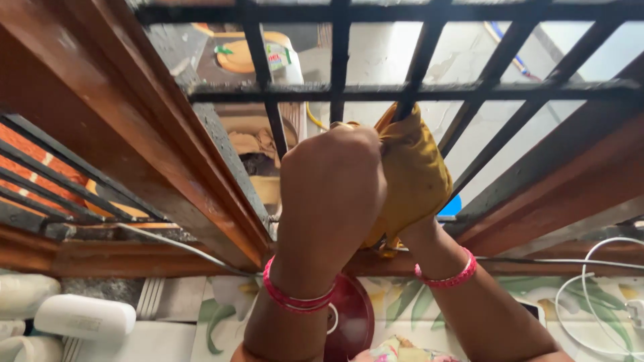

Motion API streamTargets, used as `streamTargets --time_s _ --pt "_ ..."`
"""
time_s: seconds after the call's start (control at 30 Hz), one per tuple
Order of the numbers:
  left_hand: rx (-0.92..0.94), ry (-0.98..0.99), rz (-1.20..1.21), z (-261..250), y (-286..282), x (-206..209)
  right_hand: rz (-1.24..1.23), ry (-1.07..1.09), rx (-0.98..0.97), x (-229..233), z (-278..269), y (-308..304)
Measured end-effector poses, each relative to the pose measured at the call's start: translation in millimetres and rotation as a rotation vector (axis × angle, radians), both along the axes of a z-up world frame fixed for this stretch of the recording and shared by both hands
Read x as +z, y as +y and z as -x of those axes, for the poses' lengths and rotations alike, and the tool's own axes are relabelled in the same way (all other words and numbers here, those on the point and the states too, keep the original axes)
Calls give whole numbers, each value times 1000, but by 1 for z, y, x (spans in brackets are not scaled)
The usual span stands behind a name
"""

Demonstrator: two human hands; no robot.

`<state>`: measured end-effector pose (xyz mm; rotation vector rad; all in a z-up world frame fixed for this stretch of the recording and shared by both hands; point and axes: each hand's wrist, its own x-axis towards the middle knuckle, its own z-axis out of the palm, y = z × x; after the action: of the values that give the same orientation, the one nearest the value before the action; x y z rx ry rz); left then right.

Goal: Cleaning the security bars of a window using a cloth.

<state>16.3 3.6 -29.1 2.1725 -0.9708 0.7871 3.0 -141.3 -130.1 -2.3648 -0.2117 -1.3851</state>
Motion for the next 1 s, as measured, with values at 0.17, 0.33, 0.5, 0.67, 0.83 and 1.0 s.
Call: streamTargets --time_s 0.17,0.33,0.5,0.67,0.83,1.0 --pt "-18 20 -146 -8 -5 -21 -355 88 343 -44 5 5" --pt "-144 -149 71 -10 -3 -27 -660 173 511 -101 1 11" --pt "-129 -85 -10 -9 -7 -11 -699 210 371 -167 -12 -3" --pt "-159 24 -49 -11 -12 -1 -299 254 44 -175 -11 -12" --pt "-255 61 168 -13 -19 -6 -451 185 154 -110 -22 -12" --pt "-342 108 213 -14 -21 -7 -393 22 62 5 -17 0"
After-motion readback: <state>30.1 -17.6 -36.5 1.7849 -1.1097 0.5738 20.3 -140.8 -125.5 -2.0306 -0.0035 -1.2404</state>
